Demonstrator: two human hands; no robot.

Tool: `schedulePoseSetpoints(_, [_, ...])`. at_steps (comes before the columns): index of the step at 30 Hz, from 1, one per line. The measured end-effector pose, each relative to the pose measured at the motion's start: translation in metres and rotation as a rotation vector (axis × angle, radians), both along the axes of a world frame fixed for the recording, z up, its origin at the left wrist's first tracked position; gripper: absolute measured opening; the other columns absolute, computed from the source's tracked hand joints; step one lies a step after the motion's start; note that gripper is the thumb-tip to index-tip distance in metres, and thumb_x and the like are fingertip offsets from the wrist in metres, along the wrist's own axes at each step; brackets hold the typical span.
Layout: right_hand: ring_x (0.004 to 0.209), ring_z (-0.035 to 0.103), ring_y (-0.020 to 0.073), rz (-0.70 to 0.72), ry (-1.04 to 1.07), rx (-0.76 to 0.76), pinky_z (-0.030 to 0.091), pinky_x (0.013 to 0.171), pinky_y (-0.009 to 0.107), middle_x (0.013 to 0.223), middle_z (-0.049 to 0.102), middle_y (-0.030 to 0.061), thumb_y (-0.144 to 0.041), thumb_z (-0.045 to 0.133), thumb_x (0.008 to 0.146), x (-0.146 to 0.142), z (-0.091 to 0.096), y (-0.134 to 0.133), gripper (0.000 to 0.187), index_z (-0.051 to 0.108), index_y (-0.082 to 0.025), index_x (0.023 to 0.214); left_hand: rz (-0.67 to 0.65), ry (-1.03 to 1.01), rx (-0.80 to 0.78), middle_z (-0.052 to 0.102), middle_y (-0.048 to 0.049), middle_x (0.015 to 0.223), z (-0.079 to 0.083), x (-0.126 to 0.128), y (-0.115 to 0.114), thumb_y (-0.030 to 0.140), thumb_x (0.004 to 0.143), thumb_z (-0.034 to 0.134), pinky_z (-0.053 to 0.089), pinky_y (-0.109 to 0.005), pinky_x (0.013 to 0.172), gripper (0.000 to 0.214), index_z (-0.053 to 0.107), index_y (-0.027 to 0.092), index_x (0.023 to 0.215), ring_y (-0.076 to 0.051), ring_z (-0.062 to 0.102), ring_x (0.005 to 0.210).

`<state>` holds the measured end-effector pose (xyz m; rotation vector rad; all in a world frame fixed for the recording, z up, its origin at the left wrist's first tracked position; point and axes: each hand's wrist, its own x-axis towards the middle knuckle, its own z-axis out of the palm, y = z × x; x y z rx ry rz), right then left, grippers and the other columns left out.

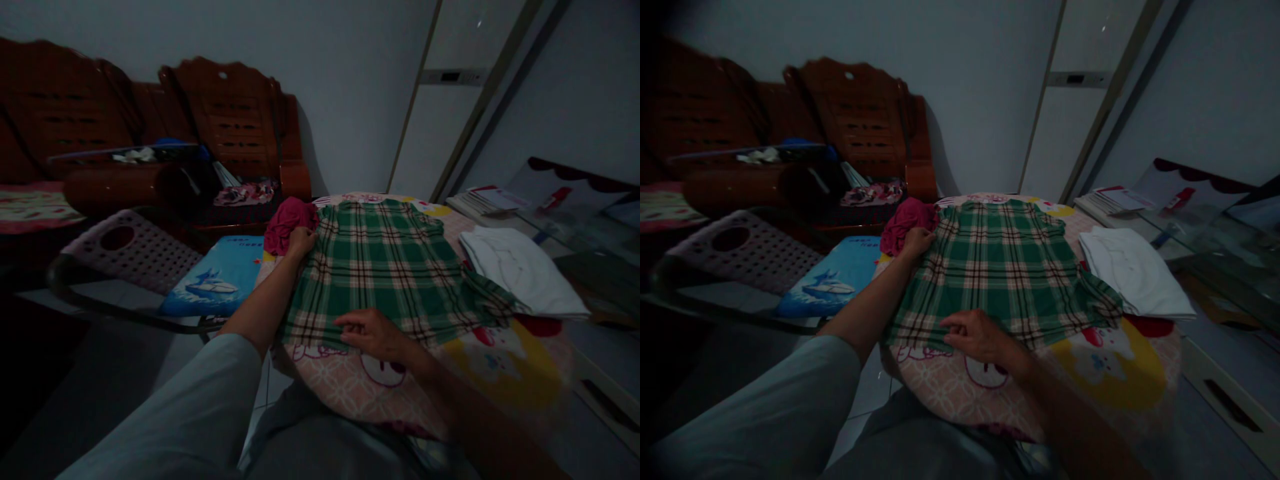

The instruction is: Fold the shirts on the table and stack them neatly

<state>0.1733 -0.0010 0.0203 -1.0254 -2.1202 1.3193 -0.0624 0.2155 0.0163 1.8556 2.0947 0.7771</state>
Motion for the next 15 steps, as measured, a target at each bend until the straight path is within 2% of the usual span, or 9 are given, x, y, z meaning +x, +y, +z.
schedulePoseSetpoints(4, [0.073,0.063,0.0133,0.016,-0.026,0.094,0.046,0.066,0.023,0.088,0.072,0.0047,-0.023,0.062,0.085,-0.006,-0.005,0.001,0.026,0.073,-0.016,0.108,-0.05,-0.113,-0.094,0.069,-0.0049,0.069,0.002,-0.005,0.008,0.028,0.075,0.069,0.042,-0.023,0.065,0.018,0.074,0.012,0.077,-0.018,0.063,0.072])
schedulePoseSetpoints(7, [0.075,0.064,0.0132,0.032,-0.039,0.204,0.046,0.068,0.023,0.089,0.073,0.0046,-0.018,0.058,0.087,-0.004,0.004,0.003,0.022,0.074,-0.016,0.102,-0.072,-0.295,-0.155,0.059,0.0,0.055,0.001,-0.009,0.014,0.022,0.071,0.072,0.04,-0.022,0.06,0.012,0.068,0.012,0.065,-0.014,0.056,0.061])
schedulePoseSetpoints(9, [0.078,0.064,0.0137,0.067,-0.059,0.313,0.046,0.071,0.024,0.089,0.073,0.0052,-0.016,0.055,0.089,-0.008,0.011,0.006,0.021,0.074,-0.016,0.098,-0.083,-0.379,-0.188,0.056,0.0018,0.052,-0.001,-0.01,0.016,0.018,0.07,0.071,0.04,-0.021,0.057,0.013,0.064,0.012,0.062,-0.012,0.053,0.056])
schedulePoseSetpoints(12, [0.085,0.065,0.0158,0.148,-0.161,0.463,0.045,0.078,0.026,0.094,0.072,0.0076,-0.015,0.051,0.093,-0.03,0.02,0.009,0.022,0.072,-0.015,0.099,-0.095,-0.443,-0.22,0.056,0.003,0.053,-0.002,-0.011,0.016,0.015,0.067,0.073,0.041,-0.021,0.056,0.012,0.063,0.012,0.062,-0.011,0.053,0.053])
schedulePoseSetpoints(15, [0.089,0.065,0.0183,0.235,-0.335,0.567,0.045,0.076,0.028,0.099,0.072,0.0095,-0.015,0.047,0.094,-0.065,0.02,0.01,0.025,0.069,-0.017,0.105,-0.101,-0.506,-0.243,0.057,0.003,0.053,-0.002,-0.01,0.017,0.013,0.063,0.076,0.043,-0.022,0.055,0.016,0.061,0.013,0.061,-0.011,0.053,0.051])
